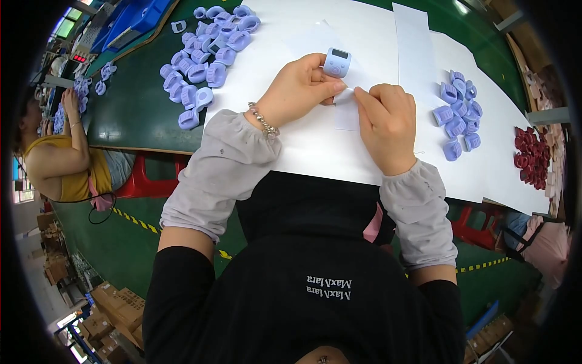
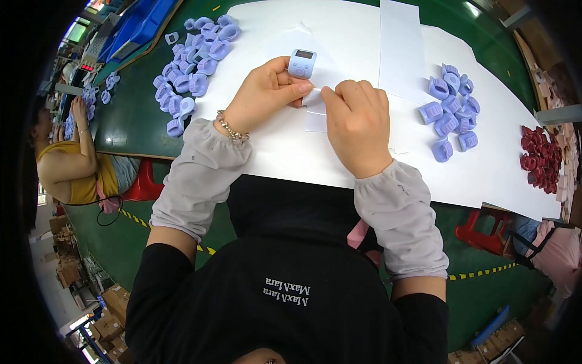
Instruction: Packaging small blue electronic components into individual plastic bags at a production line.
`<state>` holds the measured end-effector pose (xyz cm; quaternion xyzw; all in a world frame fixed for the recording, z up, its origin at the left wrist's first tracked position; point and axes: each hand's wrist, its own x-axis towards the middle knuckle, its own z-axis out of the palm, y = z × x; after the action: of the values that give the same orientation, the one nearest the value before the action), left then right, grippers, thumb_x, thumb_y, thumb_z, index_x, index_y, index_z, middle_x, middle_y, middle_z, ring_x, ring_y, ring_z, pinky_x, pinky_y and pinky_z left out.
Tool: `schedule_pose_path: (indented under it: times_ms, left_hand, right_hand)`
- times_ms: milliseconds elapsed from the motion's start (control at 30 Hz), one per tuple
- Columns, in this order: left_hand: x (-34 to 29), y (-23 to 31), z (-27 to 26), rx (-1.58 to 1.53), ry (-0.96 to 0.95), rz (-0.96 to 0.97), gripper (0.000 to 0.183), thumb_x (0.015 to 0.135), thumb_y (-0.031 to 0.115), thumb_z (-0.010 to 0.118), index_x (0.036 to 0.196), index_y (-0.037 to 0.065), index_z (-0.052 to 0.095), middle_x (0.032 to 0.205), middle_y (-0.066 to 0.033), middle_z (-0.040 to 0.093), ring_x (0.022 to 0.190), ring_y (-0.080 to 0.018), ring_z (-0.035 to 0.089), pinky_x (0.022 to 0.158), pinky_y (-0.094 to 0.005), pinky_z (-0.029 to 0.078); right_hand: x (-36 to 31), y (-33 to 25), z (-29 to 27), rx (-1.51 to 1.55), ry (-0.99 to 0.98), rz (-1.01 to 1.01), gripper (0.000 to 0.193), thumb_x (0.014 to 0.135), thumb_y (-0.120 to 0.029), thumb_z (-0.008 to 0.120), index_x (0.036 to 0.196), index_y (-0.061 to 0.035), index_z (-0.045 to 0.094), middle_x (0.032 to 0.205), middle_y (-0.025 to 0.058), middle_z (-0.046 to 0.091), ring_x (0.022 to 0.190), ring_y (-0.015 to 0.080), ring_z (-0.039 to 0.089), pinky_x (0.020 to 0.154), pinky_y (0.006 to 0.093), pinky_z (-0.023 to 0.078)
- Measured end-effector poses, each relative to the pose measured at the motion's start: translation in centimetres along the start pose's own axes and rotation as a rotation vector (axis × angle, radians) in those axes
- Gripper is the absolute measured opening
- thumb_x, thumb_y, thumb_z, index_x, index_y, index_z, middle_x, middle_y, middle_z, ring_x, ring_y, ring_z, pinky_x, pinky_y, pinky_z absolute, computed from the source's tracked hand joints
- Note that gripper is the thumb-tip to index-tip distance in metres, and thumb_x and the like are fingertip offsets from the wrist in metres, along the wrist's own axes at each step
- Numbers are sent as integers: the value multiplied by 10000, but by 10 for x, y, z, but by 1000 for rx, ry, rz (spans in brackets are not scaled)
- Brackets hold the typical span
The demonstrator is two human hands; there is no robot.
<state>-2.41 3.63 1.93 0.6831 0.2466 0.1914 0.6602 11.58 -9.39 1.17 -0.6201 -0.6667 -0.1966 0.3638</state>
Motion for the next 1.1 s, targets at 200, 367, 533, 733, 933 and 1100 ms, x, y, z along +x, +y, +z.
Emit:
schedule_pose_path:
  times_ms: [200, 367, 533, 733, 933, 1100]
  left_hand:
    - [-1, 0, 0, -15, -10, 0, 348, 886, 95, 652, 1176, -40, 515, 903, -69, 668, 752, -87, 611, 715, -223, 523]
    - [-2, -2, -2, 12, -38, 33, 339, 894, 78, 638, 1185, -34, 505, 957, -76, 660, 846, -111, 633, 764, -247, 533]
    - [-3, -6, -2, 37, -73, 94, 323, 895, 52, 630, 1180, -34, 504, 1018, -75, 644, 942, -132, 635, 811, -263, 531]
    - [-4, -5, -2, 64, -67, 121, 327, 902, 40, 618, 1195, -36, 496, 1038, -84, 637, 959, -141, 633, 862, -274, 514]
    - [-5, -9, -1, 93, -101, 156, 321, 926, 67, 587, 1211, -41, 485, 1062, -97, 626, 978, -163, 629, 881, -284, 507]
    - [-8, -2, 1, 19, -145, 158, 300, 939, 100, 580, 1196, -44, 522, 1070, -86, 625, 968, -147, 623, 883, -274, 499]
  right_hand:
    - [0, -1, 0, 34, 16, 28, 152, 681, 18, 720, 807, -39, 658, 777, 48, 567, 733, 217, 554, 644, 336, 398]
    - [3, 0, -1, 188, -27, 140, 138, 690, 24, 702, 788, -32, 624, 781, 69, 560, 737, 227, 563, 669, 338, 423]
    - [2, 6, -5, 297, -150, 215, 110, 715, 26, 674, 780, -22, 600, 779, 80, 555, 730, 232, 577, 642, 304, 443]
    - [6, 8, -21, 601, -223, 353, 99, 739, 52, 627, 780, -8, 559, 824, 51, 558, 772, 162, 544, 744, 252, 421]
    - [4, 17, -18, 844, -184, 446, 86, 783, 50, 614, 825, 10, 550, 962, 71, 556, 898, 144, 513, 814, 253, 405]
    - [6, 18, -19, 978, -155, 506, 58, 818, 33, 605, 845, 7, 561, 1043, 68, 543, 930, 133, 499, 827, 256, 402]
